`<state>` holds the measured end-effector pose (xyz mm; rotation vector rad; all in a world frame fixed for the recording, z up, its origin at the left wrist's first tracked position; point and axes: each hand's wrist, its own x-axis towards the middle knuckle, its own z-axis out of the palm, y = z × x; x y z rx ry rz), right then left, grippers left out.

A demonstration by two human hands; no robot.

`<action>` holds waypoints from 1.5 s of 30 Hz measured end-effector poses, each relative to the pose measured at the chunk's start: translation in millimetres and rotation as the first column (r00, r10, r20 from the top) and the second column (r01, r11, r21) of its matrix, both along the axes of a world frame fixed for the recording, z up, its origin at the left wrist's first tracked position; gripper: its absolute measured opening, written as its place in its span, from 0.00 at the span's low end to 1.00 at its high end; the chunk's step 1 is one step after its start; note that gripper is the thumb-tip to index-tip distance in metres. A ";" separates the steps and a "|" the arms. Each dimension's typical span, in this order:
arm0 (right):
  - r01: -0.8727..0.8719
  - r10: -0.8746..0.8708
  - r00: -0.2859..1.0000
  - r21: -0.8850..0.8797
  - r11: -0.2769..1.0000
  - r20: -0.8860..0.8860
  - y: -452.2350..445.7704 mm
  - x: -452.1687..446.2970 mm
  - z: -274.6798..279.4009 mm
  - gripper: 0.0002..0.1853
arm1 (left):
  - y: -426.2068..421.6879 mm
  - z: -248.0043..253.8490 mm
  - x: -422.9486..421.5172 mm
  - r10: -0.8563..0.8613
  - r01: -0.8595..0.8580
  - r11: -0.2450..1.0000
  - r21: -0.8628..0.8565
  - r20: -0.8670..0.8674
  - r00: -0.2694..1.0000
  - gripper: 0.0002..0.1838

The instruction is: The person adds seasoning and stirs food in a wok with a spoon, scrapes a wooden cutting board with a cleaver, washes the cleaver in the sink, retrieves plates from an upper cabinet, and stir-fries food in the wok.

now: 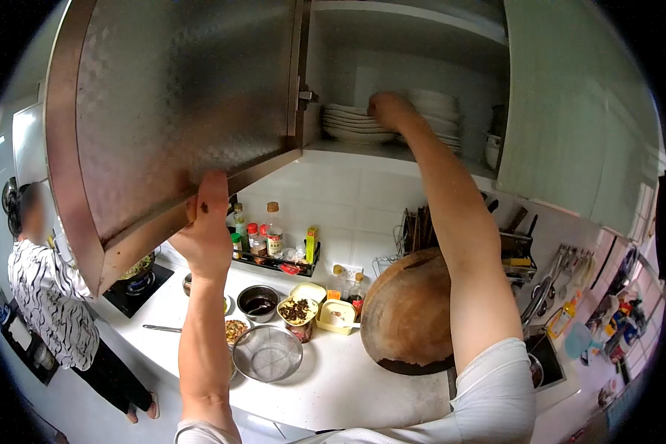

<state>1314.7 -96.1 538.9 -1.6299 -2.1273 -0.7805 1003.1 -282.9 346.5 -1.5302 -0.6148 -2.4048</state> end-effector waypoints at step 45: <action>-0.268 0.154 0.376 0.052 0.962 -0.914 -379.3 196.4 -474.2 0.18 | 6.6 -40.6 256.3 0.301 -0.243 0.954 0.178 -0.545 0.783 0.25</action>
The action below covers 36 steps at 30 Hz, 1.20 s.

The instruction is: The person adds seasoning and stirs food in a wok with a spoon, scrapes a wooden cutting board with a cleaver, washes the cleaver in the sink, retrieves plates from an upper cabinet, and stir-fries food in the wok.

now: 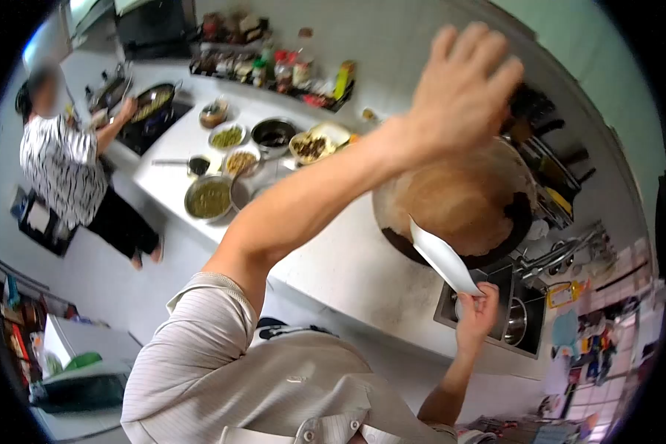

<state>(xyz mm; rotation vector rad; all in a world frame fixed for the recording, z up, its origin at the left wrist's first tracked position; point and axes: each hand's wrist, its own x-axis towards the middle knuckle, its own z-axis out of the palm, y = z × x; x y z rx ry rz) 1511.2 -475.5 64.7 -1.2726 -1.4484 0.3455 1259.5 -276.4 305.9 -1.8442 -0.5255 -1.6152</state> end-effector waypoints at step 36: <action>-0.586 0.467 0.620 -0.024 0.810 0.631 338.2 -788.5 -100.5 0.13 | -161.9 -410.9 -749.4 0.354 -0.287 -0.036 -0.957 -0.281 0.892 0.07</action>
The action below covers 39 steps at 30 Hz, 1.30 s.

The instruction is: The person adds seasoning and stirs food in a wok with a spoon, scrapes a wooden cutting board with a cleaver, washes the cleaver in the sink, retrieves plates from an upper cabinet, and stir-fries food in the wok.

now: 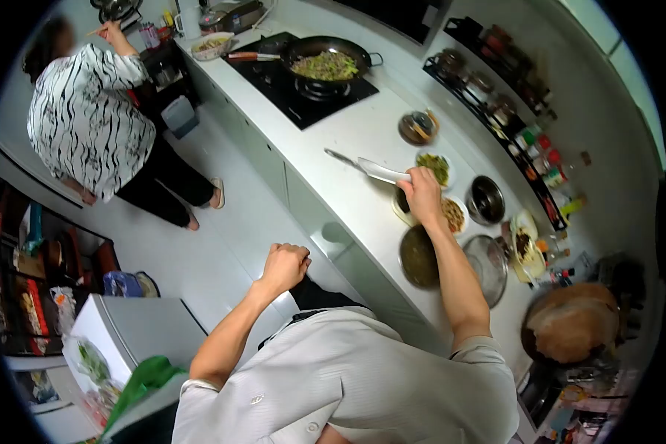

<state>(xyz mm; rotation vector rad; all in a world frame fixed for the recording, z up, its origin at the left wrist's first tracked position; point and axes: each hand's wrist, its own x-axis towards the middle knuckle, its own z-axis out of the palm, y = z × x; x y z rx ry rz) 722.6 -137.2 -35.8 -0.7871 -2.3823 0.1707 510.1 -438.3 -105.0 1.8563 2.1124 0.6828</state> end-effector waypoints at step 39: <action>0.690 -0.685 0.724 -0.117 0.714 0.087 37.0 -192.8 -110.4 0.15 | 311.8 -2.6 -240.1 -0.745 0.736 0.665 0.129 0.177 0.643 0.10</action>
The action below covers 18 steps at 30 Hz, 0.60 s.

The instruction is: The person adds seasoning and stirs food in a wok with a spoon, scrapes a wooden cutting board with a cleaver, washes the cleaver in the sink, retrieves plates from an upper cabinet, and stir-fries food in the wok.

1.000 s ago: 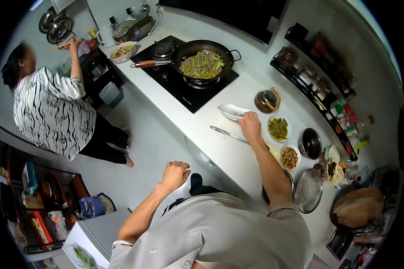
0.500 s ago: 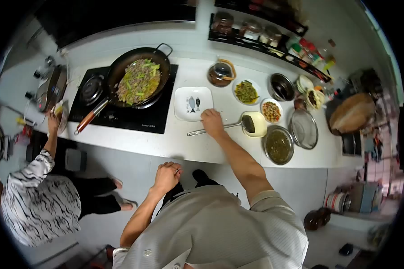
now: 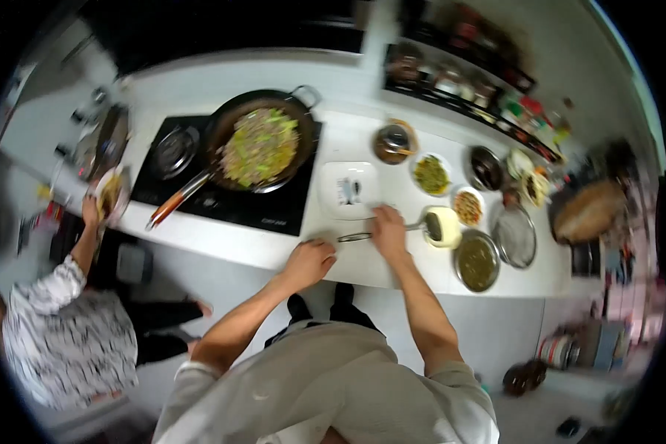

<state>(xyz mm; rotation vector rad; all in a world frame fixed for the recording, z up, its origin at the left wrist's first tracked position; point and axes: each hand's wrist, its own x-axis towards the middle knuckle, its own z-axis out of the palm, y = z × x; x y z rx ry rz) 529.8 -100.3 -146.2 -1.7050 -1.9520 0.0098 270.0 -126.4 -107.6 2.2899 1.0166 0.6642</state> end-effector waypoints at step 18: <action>-0.147 0.082 0.954 -0.214 0.966 -0.288 -68.7 -43.6 17.5 0.11 | 106.7 -54.3 -242.0 0.910 -0.908 0.413 0.076 -0.068 0.408 0.20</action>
